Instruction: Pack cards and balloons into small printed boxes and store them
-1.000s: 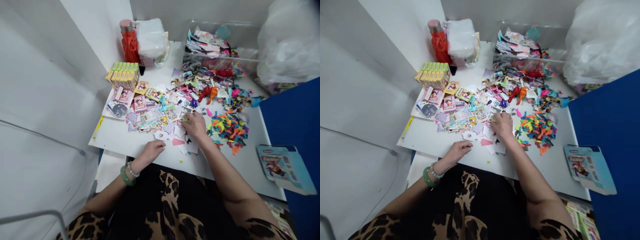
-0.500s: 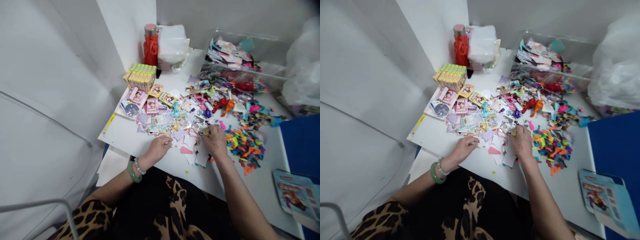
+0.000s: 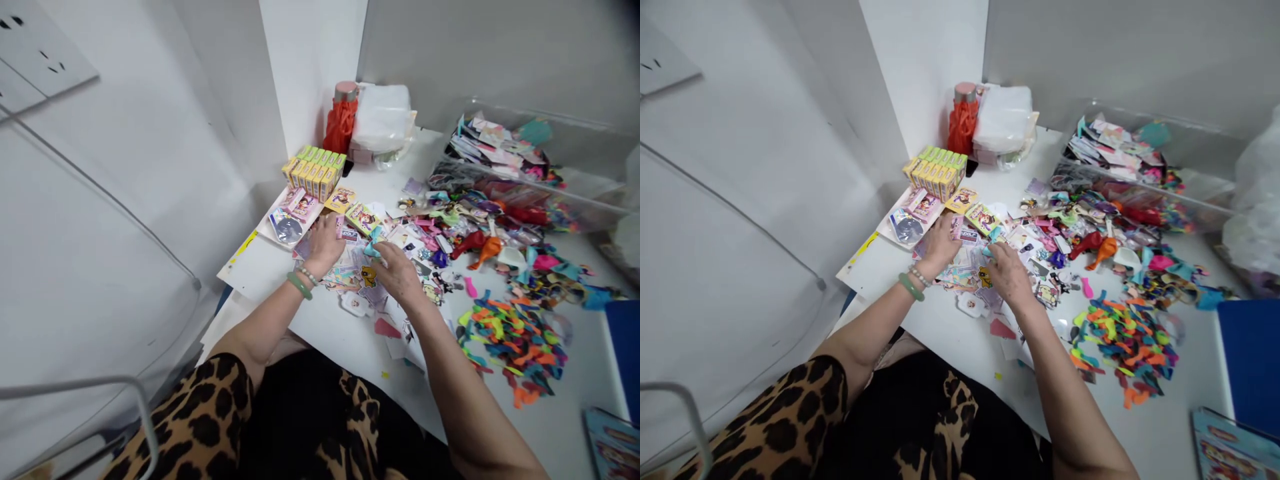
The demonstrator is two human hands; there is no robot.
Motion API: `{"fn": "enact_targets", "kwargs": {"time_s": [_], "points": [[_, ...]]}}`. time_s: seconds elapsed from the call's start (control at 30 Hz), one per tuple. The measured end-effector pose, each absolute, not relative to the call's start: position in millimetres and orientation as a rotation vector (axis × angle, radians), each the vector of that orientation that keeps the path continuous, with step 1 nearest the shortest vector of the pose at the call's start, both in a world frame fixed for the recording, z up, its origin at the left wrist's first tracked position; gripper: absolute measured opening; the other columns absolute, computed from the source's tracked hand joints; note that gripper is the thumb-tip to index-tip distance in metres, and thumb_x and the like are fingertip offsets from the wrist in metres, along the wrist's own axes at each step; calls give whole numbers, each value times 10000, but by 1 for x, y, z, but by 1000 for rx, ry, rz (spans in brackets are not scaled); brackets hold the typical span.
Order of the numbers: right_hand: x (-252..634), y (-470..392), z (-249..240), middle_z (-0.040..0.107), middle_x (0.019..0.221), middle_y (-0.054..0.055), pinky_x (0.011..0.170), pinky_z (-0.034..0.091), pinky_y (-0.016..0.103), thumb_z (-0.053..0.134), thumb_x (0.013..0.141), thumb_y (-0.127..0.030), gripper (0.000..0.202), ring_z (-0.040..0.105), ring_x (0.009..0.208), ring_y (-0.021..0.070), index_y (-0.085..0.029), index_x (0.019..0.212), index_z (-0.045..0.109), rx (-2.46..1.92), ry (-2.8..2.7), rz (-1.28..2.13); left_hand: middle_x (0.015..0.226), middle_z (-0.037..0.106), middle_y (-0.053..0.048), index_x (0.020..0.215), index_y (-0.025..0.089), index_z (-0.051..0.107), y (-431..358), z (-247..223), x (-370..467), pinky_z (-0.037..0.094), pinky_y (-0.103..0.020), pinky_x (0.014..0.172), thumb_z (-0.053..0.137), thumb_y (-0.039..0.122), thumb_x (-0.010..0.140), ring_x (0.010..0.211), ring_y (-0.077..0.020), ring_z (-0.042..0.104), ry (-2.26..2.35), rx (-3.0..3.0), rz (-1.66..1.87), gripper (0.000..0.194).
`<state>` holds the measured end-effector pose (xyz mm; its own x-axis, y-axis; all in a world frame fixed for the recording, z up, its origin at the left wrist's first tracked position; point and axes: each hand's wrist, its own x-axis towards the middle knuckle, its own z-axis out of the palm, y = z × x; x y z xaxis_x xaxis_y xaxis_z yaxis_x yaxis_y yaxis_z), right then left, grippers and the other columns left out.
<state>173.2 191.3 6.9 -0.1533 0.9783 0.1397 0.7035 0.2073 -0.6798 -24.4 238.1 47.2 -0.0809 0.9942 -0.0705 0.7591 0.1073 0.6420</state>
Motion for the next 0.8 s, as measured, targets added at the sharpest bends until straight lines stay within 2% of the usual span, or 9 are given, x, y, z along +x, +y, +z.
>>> {"fn": "enact_targets", "kwargs": {"time_s": [0.1, 0.2, 0.3, 0.4, 0.5, 0.57, 0.63, 0.73, 0.8], "points": [[179, 180, 12, 716, 1294, 129, 1029, 553, 536, 636, 837, -393, 481, 673, 1149, 313, -237, 1290, 672, -1625, -1583, 932, 1511, 589, -153, 1520, 194, 479, 213, 48, -39, 549, -410, 1060, 649, 38, 754, 1321, -307, 612, 1563, 1352, 835, 800], [179, 164, 23, 717, 1286, 106, 934, 598, 477, 735, 801, -520, 647, 701, 1095, 285, -261, 1378, 596, -1432, -1161, 1366, 1456, 636, -129, 1530, 235, 433, 176, 46, -46, 588, -424, 981, 628, 73, 698, 1247, -288, 661, 1134, 1131, 800, 869], [173, 143, 33, 731, 1160, 53, 859, 613, 411, 767, 790, -585, 656, 711, 994, 238, -291, 1354, 609, -1243, -904, 1611, 1523, 586, -143, 1533, 233, 435, 138, 43, -39, 503, -523, 1129, 690, 112, 668, 1356, -331, 597, 1053, 1286, 769, 910], [172, 117, 33, 732, 974, 17, 738, 605, 386, 808, 739, -500, 688, 685, 820, 218, -289, 1365, 617, -1364, -783, 1633, 1610, 513, -116, 1527, 255, 489, 108, 41, -26, 318, -565, 1278, 707, 109, 692, 1505, -356, 445, 1113, 1655, 725, 876], [179, 91, 27, 761, 1085, 47, 829, 608, 460, 767, 716, -431, 636, 703, 907, 264, -273, 1322, 659, -1493, -759, 1510, 1636, 486, -118, 1555, 272, 476, 92, 39, -18, 326, -567, 1270, 770, 164, 709, 1508, -362, 434, 1111, 1638, 665, 903], [185, 75, 27, 731, 1299, 66, 1013, 559, 519, 735, 752, -442, 537, 677, 1161, 313, -276, 1262, 710, -1510, -848, 1370, 1545, 568, -150, 1515, 235, 520, 89, 35, -15, 441, -537, 1181, 864, 266, 672, 1387, -358, 553, 1086, 1371, 627, 910], [190, 60, 31, 669, 1448, 52, 1149, 474, 538, 729, 805, -458, 495, 583, 1362, 328, -299, 1274, 729, -1490, -995, 1300, 1300, 707, -141, 1335, 171, 654, 88, 31, -15, 551, -464, 1026, 923, 375, 633, 1148, -307, 680, 966, 1092, 472, 780], [198, 43, 39, 650, 1489, 47, 1192, 445, 516, 735, 860, -471, 518, 568, 1403, 310, -326, 1356, 711, -1401, -1186, 1406, 914, 741, -58, 995, 133, 745, 87, 28, -15, 591, -340, 794, 951, 478, 616, 809, -187, 684, 755, 874, 187, 552], [208, 40, 41, 660, 1474, 50, 1169, 475, 485, 772, 842, -454, 545, 607, 1360, 296, -322, 1367, 713, -1327, -1270, 1553, 824, 718, -31, 919, 138, 743, 85, 28, -16, 583, -298, 704, 963, 493, 609, 716, -150, 652, 692, 821, 111, 520]]}}
